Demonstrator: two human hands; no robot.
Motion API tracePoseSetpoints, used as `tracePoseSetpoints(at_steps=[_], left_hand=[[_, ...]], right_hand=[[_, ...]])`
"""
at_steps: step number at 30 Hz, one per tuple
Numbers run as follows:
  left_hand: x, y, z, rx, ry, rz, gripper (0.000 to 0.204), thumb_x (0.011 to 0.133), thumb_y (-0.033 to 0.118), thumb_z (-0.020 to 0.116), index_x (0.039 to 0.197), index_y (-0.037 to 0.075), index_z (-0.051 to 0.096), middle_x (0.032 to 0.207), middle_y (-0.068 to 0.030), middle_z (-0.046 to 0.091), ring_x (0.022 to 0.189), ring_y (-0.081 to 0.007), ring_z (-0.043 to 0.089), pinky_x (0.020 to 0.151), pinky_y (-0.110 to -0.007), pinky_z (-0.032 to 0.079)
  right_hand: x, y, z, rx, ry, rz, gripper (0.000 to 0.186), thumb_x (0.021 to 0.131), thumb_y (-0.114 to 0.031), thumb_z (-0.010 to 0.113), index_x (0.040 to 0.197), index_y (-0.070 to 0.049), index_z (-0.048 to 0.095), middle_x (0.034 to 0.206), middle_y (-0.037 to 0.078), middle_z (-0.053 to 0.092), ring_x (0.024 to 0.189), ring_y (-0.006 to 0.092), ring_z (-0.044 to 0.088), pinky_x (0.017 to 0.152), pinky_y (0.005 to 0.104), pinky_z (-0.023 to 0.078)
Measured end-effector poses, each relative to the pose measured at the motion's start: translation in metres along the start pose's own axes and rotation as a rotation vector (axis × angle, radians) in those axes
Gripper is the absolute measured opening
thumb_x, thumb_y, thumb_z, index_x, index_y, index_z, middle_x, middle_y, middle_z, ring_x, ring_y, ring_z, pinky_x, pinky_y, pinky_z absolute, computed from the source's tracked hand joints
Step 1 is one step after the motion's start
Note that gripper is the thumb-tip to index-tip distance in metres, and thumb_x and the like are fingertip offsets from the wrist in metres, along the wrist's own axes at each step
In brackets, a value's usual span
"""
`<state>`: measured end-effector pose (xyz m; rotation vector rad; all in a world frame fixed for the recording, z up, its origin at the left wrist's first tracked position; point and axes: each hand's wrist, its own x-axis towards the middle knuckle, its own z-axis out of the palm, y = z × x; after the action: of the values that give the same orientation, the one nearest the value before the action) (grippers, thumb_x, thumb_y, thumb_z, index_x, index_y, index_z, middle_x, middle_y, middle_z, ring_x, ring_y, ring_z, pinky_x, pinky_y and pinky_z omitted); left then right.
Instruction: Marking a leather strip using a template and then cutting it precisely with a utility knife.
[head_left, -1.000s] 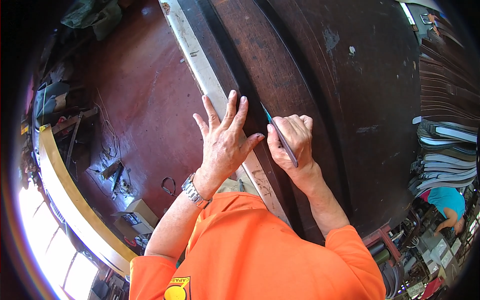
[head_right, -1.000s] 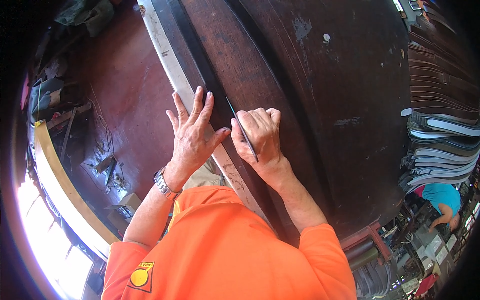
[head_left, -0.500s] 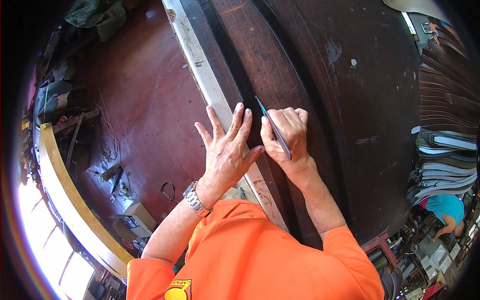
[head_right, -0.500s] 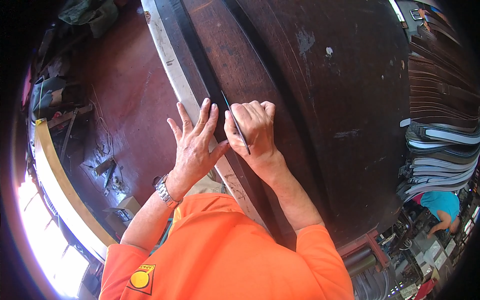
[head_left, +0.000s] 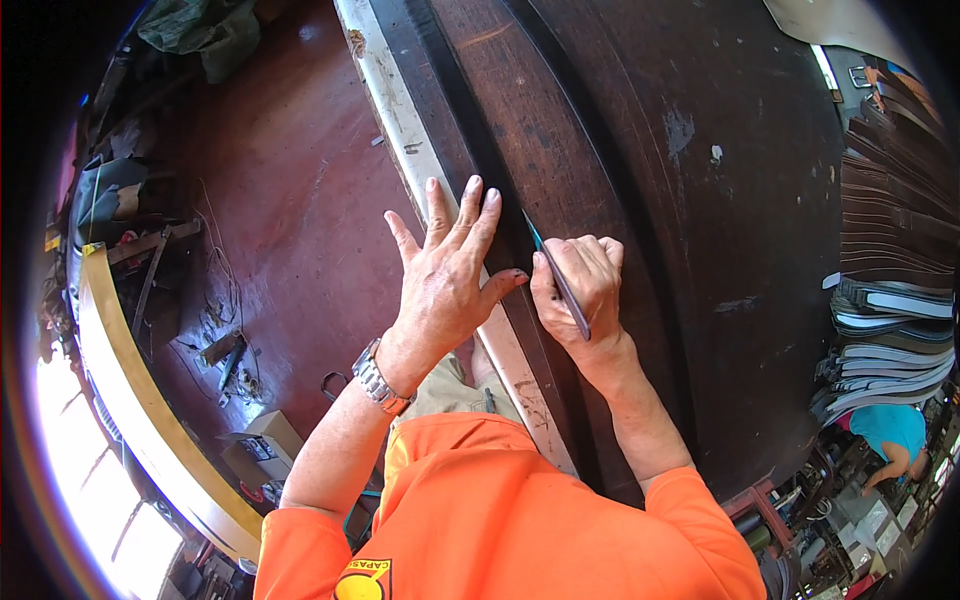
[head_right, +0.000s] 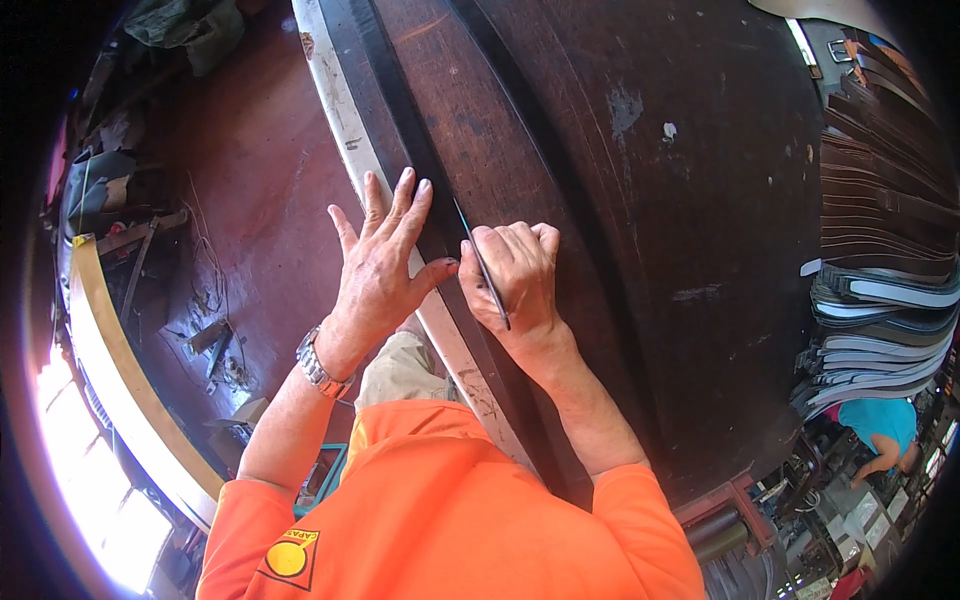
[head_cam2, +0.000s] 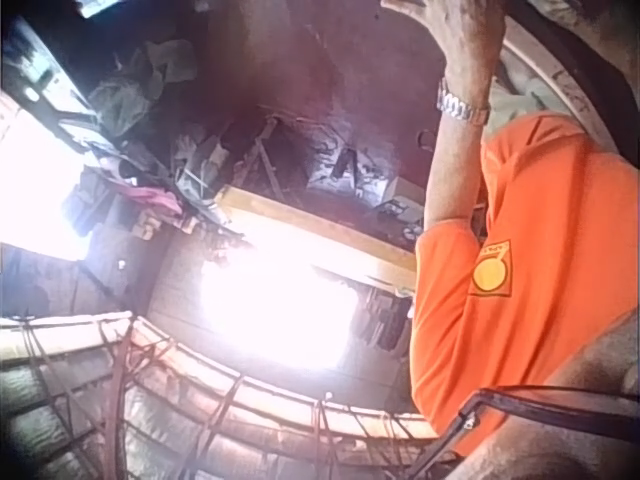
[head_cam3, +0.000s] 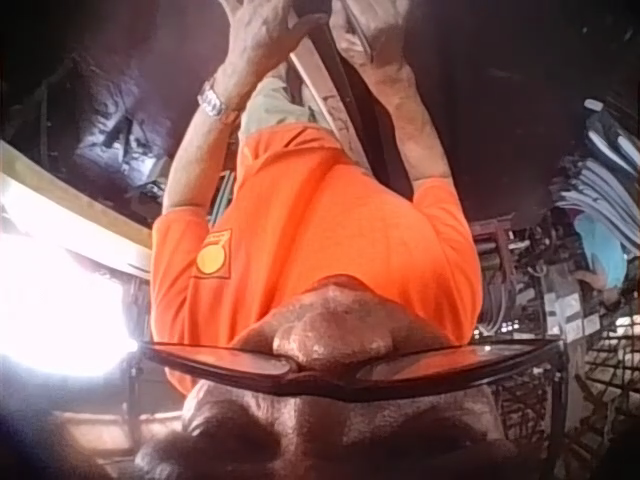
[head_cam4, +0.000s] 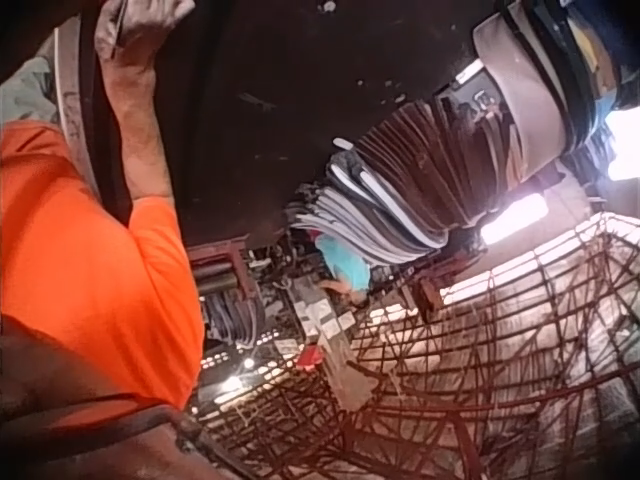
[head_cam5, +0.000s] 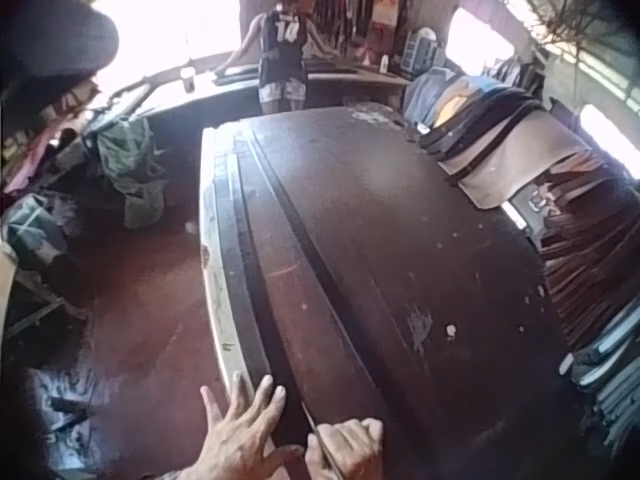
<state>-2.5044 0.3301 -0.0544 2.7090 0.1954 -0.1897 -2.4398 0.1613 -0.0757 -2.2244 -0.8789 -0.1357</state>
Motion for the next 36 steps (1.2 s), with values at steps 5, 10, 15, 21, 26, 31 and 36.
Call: tracePoseSetpoints(at_steps=[5,10,15,21,26,31,36], left_hand=[[-0.001,0.001,-0.001,-0.027,-0.024,-0.007,0.089,0.082,0.04,0.079,0.154,0.011,0.037,0.163,-0.0166,0.029,0.154,-0.0415,0.004,0.112,-0.077,0.0],[-0.001,0.001,-0.005,-0.048,-0.038,-0.015,0.09,0.081,0.038,0.081,0.154,0.01,0.037,0.163,-0.0179,0.029,0.154,-0.0402,0.002,0.114,-0.074,-0.001],[0.0,0.001,-0.006,-0.051,-0.027,-0.009,0.089,0.081,0.038,0.081,0.154,0.01,0.038,0.162,-0.018,0.031,0.154,-0.0421,0.006,0.113,-0.076,0.001],[0.022,-0.015,-0.015,-0.046,0.123,-0.028,0.08,0.084,0.036,0.078,0.15,0.008,0.043,0.159,-0.018,0.036,0.152,-0.0406,0.018,0.11,-0.079,0.002],[0.046,-0.032,-0.021,-0.007,0.092,-0.013,0.079,0.086,0.04,0.076,0.15,0.007,0.043,0.159,-0.0189,0.035,0.153,-0.0383,0.018,0.111,-0.078,0.001],[0.047,-0.028,-0.027,0.041,0.017,0.0,0.08,0.087,0.042,0.073,0.151,0.005,0.041,0.159,-0.02,0.034,0.153,-0.0374,0.018,0.113,-0.076,0.001],[0.048,-0.028,-0.031,0.008,0.008,0.02,0.081,0.083,0.033,0.078,0.148,0.002,0.042,0.157,-0.0231,0.036,0.153,-0.0373,0.019,0.113,-0.076,0.003]], right_hand=[[0.014,0.002,0.005,0.003,-0.004,-0.004,0.007,0.089,-0.011,0.065,0.087,-0.005,0.062,0.075,0.008,0.063,0.073,0.0245,0.06,0.079,0.0423,0.038],[0.033,0.003,0.015,0.004,0.014,-0.014,0.007,0.089,-0.012,0.066,0.085,-0.007,0.062,0.076,0.008,0.064,0.074,0.0248,0.06,0.079,0.0427,0.038],[0.054,0.005,0.016,-0.034,0.004,-0.057,0.005,0.085,-0.005,0.067,0.088,-0.006,0.063,0.077,0.008,0.064,0.073,0.0261,0.061,0.076,0.0413,0.041],[0.053,0.008,0.02,0.003,0.019,-0.038,0.007,0.089,-0.012,0.064,0.084,-0.007,0.063,0.076,0.008,0.064,0.076,0.0254,0.06,0.08,0.0431,0.038],[0.051,0.007,0.02,0.003,0.003,-0.034,0.007,0.089,-0.011,0.063,0.084,-0.006,0.063,0.075,0.008,0.064,0.074,0.0249,0.06,0.08,0.0429,0.037],[0.061,0.007,0.024,0.019,0.011,-0.026,0.009,0.09,-0.012,0.063,0.085,-0.006,0.062,0.074,0.009,0.064,0.073,0.025,0.06,0.079,0.0434,0.037],[0.075,0.009,0.031,0.024,0.014,-0.032,0.009,0.09,-0.013,0.063,0.085,-0.006,0.063,0.075,0.009,0.064,0.074,0.025,0.06,0.079,0.0436,0.037]])
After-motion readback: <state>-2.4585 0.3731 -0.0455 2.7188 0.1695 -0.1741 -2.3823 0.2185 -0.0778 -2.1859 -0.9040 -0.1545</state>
